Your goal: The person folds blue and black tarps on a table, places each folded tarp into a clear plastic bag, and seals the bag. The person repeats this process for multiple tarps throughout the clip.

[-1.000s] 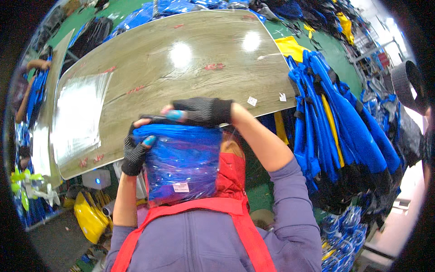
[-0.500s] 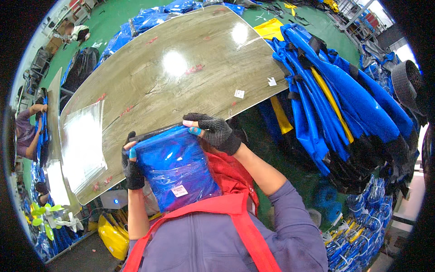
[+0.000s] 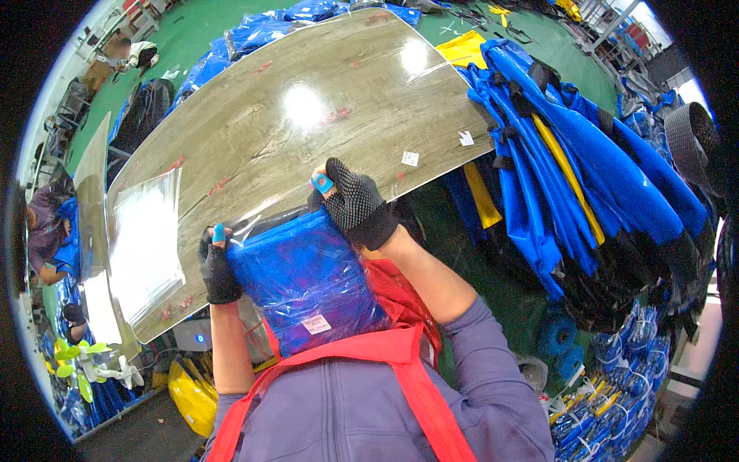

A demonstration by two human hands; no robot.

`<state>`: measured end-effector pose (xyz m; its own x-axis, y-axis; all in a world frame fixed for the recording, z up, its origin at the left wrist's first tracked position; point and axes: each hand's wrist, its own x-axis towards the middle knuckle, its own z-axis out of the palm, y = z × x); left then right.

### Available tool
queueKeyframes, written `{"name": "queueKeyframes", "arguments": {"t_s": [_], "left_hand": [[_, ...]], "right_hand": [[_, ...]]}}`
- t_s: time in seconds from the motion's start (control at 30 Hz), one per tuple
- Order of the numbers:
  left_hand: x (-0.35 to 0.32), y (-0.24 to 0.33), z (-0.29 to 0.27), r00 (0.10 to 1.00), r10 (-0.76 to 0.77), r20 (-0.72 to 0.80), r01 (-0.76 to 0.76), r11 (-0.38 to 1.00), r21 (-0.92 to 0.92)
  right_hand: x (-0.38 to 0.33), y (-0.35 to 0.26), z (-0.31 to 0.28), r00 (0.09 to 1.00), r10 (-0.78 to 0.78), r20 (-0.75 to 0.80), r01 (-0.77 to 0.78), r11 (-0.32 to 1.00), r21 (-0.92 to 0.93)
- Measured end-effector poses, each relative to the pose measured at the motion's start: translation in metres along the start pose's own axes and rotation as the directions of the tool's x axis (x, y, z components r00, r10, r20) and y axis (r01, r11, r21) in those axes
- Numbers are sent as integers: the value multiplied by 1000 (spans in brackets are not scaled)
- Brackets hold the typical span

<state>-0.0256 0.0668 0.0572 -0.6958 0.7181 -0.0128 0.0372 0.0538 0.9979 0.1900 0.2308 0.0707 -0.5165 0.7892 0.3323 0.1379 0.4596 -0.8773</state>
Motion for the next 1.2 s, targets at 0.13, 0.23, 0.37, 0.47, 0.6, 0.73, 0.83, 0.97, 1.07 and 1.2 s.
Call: {"name": "queueKeyframes", "arguments": {"t_s": [0.13,0.23,0.37,0.47,0.6,0.73,0.83,0.97,1.07,1.2], "left_hand": [[21,17,-2,997,-30,66,29,1000,9],[46,33,-5,984,-89,154,91,996,-7],[74,75,1,993,61,105,-84,970,229],[69,122,19,942,335,-37,-298,879,371],[23,168,45,700,674,237,-600,374,708],[2,170,43,807,367,463,-432,901,39],[17,139,31,798,590,120,-582,704,407],[26,94,18,909,-128,396,285,884,-370],[17,89,15,921,159,355,-85,973,-215],[8,122,22,944,296,145,-292,955,-46]], "right_hand": [[30,9,-3,994,84,74,-80,995,-53],[61,22,-2,988,74,135,-65,995,-70],[69,-10,4,973,222,70,-184,918,-351],[32,-76,6,984,-22,177,15,999,43],[2,-136,21,950,-287,120,303,942,-146],[21,-106,4,993,64,-95,-14,887,461],[16,-67,-26,969,241,-57,-90,556,826],[19,-48,-34,987,66,144,-147,720,679],[26,-62,-26,983,171,69,-172,717,675],[47,-89,-27,978,165,-128,-52,785,617]]}}
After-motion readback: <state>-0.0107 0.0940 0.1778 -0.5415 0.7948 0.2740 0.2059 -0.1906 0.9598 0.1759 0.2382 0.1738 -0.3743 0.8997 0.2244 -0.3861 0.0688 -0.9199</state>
